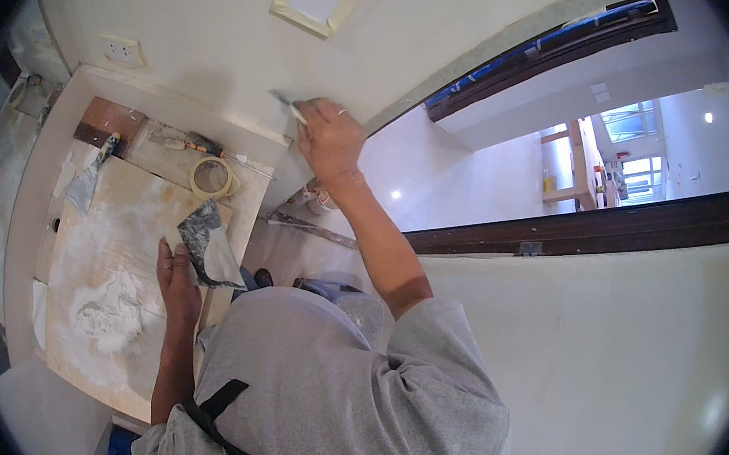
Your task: The person applies and smooths putty onto the wall around the outlet and doorway edge using putty knives, transferring the compound between blades and touching the wall surface by hand.
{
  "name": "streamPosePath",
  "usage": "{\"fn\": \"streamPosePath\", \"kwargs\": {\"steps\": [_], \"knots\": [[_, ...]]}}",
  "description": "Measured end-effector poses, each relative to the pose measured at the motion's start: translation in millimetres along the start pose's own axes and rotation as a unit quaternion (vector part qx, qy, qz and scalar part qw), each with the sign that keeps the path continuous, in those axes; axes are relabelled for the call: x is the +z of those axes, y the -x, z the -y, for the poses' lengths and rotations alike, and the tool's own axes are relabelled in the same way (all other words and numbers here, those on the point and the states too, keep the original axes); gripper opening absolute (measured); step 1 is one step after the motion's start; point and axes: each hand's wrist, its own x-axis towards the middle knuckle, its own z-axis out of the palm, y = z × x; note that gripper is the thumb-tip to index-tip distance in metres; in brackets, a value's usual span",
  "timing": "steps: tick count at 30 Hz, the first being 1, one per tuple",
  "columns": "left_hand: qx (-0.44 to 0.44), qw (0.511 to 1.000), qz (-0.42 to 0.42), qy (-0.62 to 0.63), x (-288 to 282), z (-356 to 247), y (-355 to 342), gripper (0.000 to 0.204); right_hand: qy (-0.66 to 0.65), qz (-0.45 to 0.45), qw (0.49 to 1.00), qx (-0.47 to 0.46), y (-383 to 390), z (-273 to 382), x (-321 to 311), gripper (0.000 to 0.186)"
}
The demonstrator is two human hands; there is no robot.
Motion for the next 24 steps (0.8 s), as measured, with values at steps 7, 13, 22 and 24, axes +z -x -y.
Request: {"fn": "streamPosePath", "kwargs": {"steps": [7,13,22,24], "knots": [[0.002,1.0,-0.01,0.006,-5,7,-1,0.059,-0.076,-0.138,0.985,0.071,-29,-23,-63,0.02],[0.028,0.997,-0.019,0.064,5,13,-4,0.032,-0.086,-0.054,0.994,0.039,27,-9,-45,0.016],[0.039,0.999,0.007,0.036,10,7,-4,0.037,-0.042,0.088,0.992,0.076,81,-26,25,0.02],[0.027,0.998,0.027,0.058,7,9,-5,0.037,-0.026,0.105,0.992,0.071,75,-26,23,0.024]]}}
